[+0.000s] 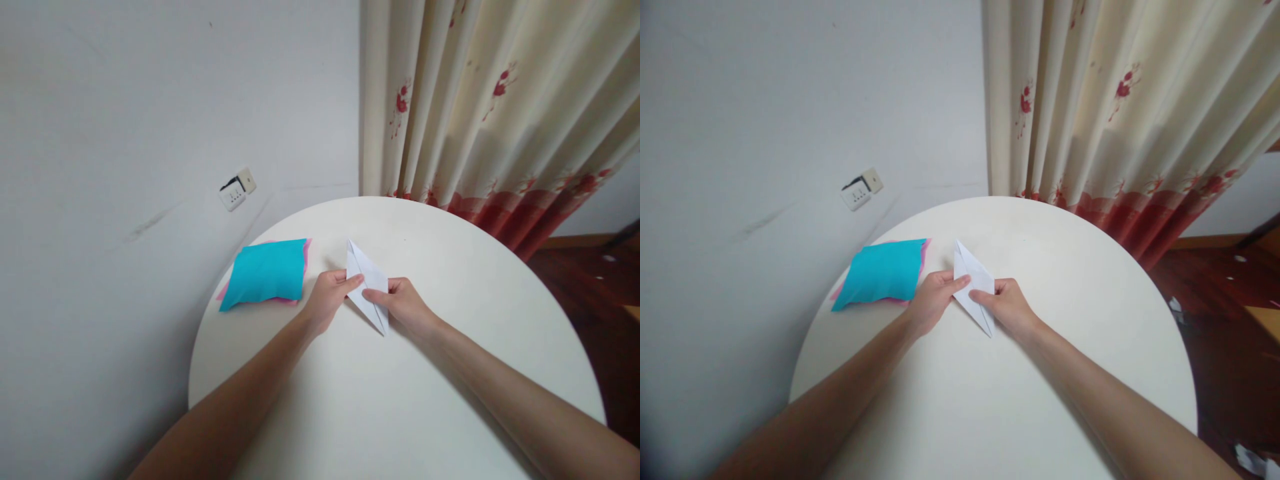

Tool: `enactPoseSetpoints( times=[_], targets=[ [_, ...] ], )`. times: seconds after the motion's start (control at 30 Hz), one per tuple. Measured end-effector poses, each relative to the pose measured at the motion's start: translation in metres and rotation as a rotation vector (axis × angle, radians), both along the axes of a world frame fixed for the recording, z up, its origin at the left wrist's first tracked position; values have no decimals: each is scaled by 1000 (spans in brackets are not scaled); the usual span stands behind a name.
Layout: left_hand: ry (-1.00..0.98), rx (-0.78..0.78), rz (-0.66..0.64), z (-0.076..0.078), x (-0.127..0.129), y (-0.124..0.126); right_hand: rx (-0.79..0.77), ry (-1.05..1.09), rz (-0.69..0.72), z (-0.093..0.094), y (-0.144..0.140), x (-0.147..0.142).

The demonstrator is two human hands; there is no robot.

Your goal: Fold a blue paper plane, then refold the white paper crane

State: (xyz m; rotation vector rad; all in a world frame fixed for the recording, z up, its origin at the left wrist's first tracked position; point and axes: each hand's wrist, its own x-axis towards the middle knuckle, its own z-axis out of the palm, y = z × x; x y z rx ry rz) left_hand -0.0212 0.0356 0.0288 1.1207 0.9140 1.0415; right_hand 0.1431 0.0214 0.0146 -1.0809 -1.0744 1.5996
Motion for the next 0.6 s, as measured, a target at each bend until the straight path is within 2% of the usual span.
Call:
enactPoseSetpoints(
  times=[0.2, 0.4, 0.6],
  targets=[
    [40, 20, -29, 2, 1, -1, 5, 13, -44, 5, 1, 2],
    [-34, 60, 156, 3, 1, 2, 7, 6, 122, -1, 0, 2],
    [-97, 92, 244, 5, -1, 4, -77, 12, 144, 2, -3, 0]
  ],
)
